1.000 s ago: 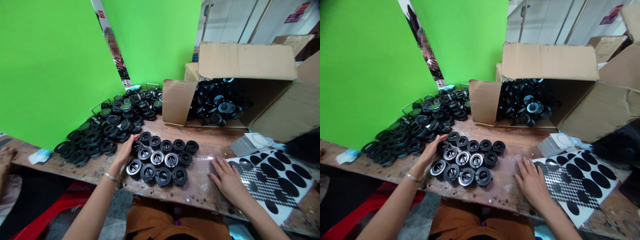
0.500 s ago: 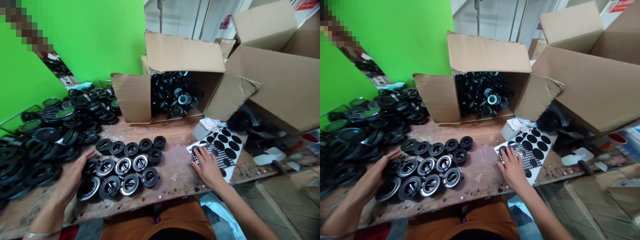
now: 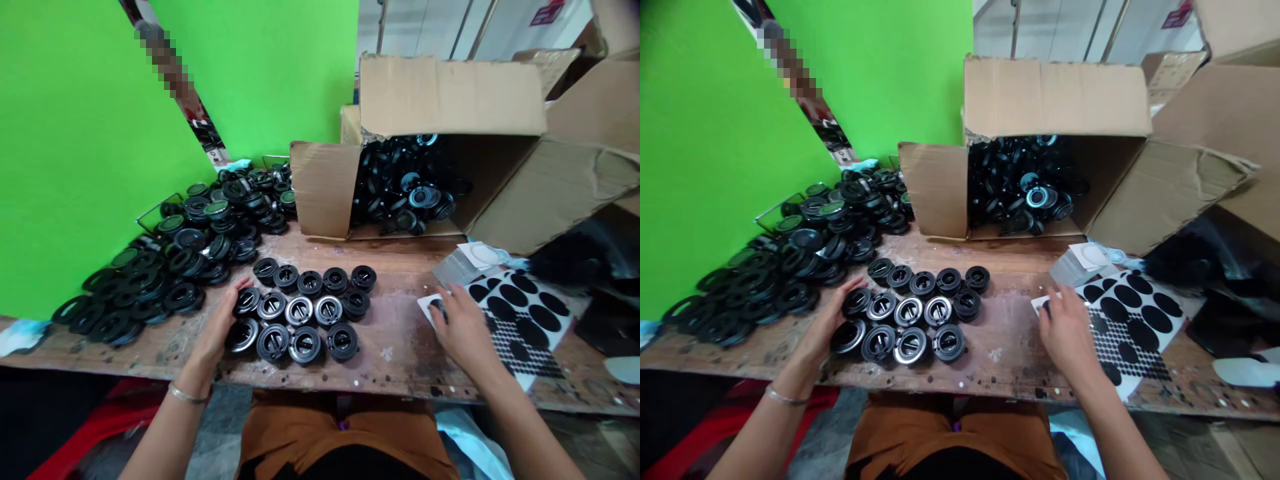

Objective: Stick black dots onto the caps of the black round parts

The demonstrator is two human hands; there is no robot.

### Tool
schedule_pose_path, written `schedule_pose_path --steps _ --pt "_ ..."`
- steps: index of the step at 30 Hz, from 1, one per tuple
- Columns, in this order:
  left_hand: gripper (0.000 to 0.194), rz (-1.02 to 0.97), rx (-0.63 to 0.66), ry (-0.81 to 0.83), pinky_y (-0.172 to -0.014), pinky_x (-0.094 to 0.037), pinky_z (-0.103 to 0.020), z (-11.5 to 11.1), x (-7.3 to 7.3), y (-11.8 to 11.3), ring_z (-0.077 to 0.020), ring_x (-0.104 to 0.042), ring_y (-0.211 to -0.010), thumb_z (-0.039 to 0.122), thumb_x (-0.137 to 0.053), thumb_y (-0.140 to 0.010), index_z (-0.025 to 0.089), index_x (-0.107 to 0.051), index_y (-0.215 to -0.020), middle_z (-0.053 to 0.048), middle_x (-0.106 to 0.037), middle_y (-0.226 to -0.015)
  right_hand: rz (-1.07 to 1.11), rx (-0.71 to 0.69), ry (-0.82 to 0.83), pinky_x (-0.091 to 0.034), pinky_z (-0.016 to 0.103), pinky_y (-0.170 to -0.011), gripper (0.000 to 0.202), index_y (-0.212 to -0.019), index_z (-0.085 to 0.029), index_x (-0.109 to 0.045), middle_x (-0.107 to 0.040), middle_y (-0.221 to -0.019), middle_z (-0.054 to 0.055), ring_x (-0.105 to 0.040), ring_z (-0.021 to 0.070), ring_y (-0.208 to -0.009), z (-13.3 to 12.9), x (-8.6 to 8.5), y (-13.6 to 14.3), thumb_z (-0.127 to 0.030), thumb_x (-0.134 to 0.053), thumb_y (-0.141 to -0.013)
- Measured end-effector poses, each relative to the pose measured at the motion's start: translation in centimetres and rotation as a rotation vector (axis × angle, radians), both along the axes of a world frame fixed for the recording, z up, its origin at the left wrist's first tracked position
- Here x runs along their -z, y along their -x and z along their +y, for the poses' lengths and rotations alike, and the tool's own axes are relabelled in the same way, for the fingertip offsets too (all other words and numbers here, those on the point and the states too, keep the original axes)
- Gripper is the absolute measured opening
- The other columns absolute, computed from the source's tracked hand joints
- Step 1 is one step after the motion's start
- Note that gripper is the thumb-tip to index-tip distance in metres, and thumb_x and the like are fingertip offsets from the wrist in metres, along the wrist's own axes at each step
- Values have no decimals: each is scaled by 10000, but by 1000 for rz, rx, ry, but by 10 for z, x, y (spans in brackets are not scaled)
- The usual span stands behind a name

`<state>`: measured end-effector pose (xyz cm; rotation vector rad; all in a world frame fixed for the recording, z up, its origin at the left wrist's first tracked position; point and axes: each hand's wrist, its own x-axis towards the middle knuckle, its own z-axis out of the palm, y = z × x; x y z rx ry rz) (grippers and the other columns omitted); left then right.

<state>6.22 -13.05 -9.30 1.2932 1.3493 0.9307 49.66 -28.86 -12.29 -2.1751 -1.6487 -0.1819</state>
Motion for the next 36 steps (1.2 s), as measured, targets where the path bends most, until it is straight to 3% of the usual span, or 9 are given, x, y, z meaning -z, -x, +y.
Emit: schedule_pose_path --steps 2,4,9,14,18,22,26,31,36 --pt "648 -108 34 35 -1078 -403 -484 -4 0 2 -316 -435 -1349 667 -370 -897 272 -450 -1405 -71 -471 -1482 159 -253 -56 -356 472 -1125 465 -1350 -126 -514 -463 -1449 166 -412 274 -1364 29 -4 28 -240 -367 -923" --pt "641 -165 44 43 -1116 -359 -476 -7 -1 3 -309 -403 -1373 660 -345 -908 267 -450 -1403 -61 -445 -1503 285 -380 -29 -353 444 -1139 522 -1423 -171 -433 -455 -1470 121 -407 229 -1375 57 -7 49 -177 -339 -909" --pt "655 -153 35 34 -1154 -303 -466 -14 -2 -2 -309 -378 -1391 667 -370 -899 276 -440 -1420 -39 -393 -1541 324 -214 240 -387 490 -1088 653 -1519 -74 -224 -467 -1446 211 -443 296 -1348 87 -4 64 -179 -368 -891" --pt "640 -53 55 -46 -1182 -236 -487 -14 5 -7 -293 -379 -1395 639 -339 -926 262 -445 -1432 -45 -431 -1518 -6 -140 277 -185 570 -1163 637 -1494 -83 -316 -273 -1572 169 -200 324 -1464 35 15 53 -426 -356 -959" --pt "603 2 36 -102 -1208 -174 -467 -12 9 -11 -264 -319 -1432 603 -329 -946 275 -434 -1441 -19 -396 -1541 -171 -53 289 -121 630 -1145 604 -1480 -164 -369 -275 -1581 108 -189 317 -1467 -15 33 34 -482 -296 -971" --pt "596 13 25 -125 -1219 -147 -455 -14 11 -15 -258 -282 -1450 590 -344 -946 281 -419 -1449 -3 -373 -1554 -238 -13 256 -194 640 -1116 619 -1480 -185 -372 -295 -1575 99 -211 337 -1457 -45 43 1 -509 -231 -972" --pt "613 55 37 -143 -1216 -152 -452 -19 11 -15 -251 -274 -1454 597 -338 -944 254 -423 -1445 -22 -356 -1563 -226 2 173 -295 689 -1036 679 -1418 -127 -454 -387 -1504 202 -287 421 -1409 -51 45 -27 -562 -218 -952" --pt "675 104 -38 -181 -1110 -368 -468 0 14 -7 -275 -527 -1279 622 -219 -949 170 -544 -1331 -124 -578 -1377 68 -226 -29 -349 550 -1104 622 -1370 -91 -485 -424 -1468 228 -364 348 -1392 -2 25 -15 -524 -317 -956" --pt "647 227 -39 -241 -1135 -327 -409 50 10 -3 -243 -418 -1371 584 -294 -944 166 -469 -1406 -122 -472 -1477 342 -392 -53 -291 504 -1161 550 -1350 -148 -524 -430 -1488 159 -336 285 -1418 86 -1 39 -498 -352 -962"
